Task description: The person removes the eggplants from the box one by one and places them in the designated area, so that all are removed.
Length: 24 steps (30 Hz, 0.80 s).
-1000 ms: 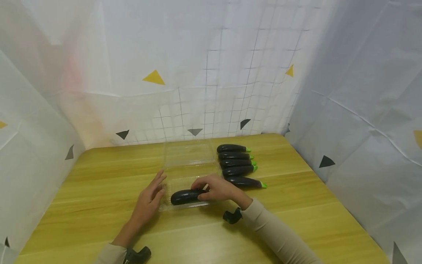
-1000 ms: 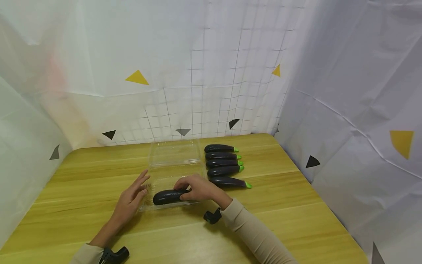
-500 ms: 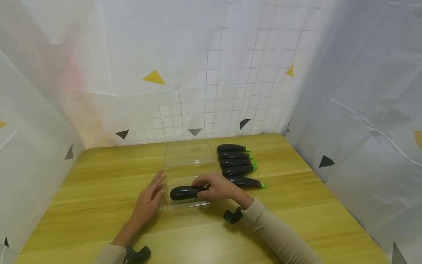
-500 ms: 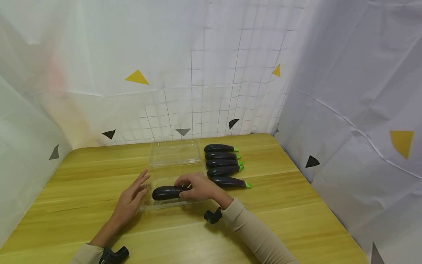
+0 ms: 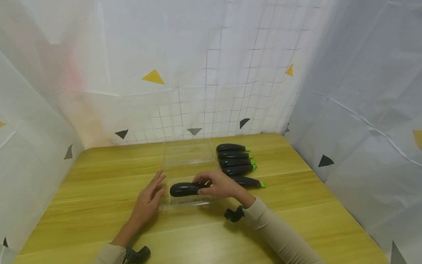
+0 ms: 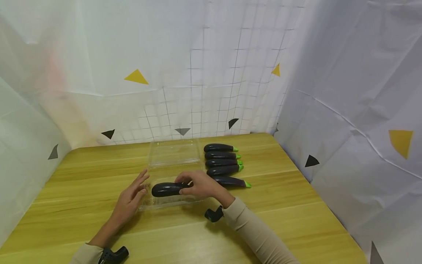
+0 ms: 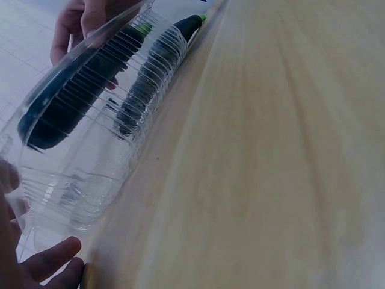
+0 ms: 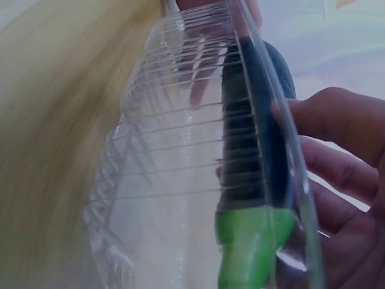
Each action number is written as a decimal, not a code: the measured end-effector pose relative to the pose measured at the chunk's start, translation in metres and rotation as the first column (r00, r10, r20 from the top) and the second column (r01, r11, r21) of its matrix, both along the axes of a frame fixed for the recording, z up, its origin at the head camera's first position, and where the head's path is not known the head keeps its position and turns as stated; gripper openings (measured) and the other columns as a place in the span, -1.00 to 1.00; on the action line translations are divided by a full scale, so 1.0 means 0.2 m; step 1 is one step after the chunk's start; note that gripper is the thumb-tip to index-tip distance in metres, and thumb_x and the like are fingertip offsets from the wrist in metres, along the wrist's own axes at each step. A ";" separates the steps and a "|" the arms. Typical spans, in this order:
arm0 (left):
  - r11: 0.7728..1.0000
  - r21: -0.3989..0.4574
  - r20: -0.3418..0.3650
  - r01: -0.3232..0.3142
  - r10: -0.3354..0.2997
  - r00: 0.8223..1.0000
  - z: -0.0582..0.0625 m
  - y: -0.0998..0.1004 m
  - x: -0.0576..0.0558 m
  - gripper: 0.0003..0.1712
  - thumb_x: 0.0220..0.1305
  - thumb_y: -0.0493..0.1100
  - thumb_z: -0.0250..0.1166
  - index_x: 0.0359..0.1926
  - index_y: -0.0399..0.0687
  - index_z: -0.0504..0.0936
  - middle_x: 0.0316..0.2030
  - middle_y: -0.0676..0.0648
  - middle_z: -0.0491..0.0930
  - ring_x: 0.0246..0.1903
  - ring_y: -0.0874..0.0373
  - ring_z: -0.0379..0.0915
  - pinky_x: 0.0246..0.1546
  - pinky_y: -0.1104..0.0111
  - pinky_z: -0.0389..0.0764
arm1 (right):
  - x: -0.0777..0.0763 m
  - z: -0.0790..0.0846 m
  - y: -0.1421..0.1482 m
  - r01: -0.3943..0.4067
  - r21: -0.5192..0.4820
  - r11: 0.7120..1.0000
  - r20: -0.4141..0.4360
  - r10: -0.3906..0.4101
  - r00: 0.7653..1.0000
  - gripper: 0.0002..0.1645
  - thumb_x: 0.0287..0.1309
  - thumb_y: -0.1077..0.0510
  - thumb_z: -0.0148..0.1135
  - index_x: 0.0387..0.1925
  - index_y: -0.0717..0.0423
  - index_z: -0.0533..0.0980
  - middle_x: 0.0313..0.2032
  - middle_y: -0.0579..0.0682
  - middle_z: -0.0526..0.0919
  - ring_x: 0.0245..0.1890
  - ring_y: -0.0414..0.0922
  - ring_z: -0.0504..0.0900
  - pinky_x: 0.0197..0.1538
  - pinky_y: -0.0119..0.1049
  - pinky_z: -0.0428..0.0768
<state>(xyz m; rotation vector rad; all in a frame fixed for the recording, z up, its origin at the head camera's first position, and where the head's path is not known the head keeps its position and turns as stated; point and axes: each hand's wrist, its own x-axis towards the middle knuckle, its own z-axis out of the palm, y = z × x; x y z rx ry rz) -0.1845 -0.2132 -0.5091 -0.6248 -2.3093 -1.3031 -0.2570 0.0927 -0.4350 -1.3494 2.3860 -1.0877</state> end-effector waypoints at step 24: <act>1.000 0.019 0.007 -0.007 0.007 1.000 -0.01 0.01 0.00 -0.40 0.52 -0.41 0.15 0.51 -0.10 0.40 0.55 -0.17 0.21 0.15 -0.26 0.58 0.18 0.62 0.35 | 0.03 0.07 0.08 0.055 -0.060 0.997 -0.029 -0.057 0.998 -0.63 0.29 0.16 0.46 0.11 0.02 0.65 -0.07 -0.18 0.74 -0.07 -0.26 0.70 -0.03 -0.28 0.69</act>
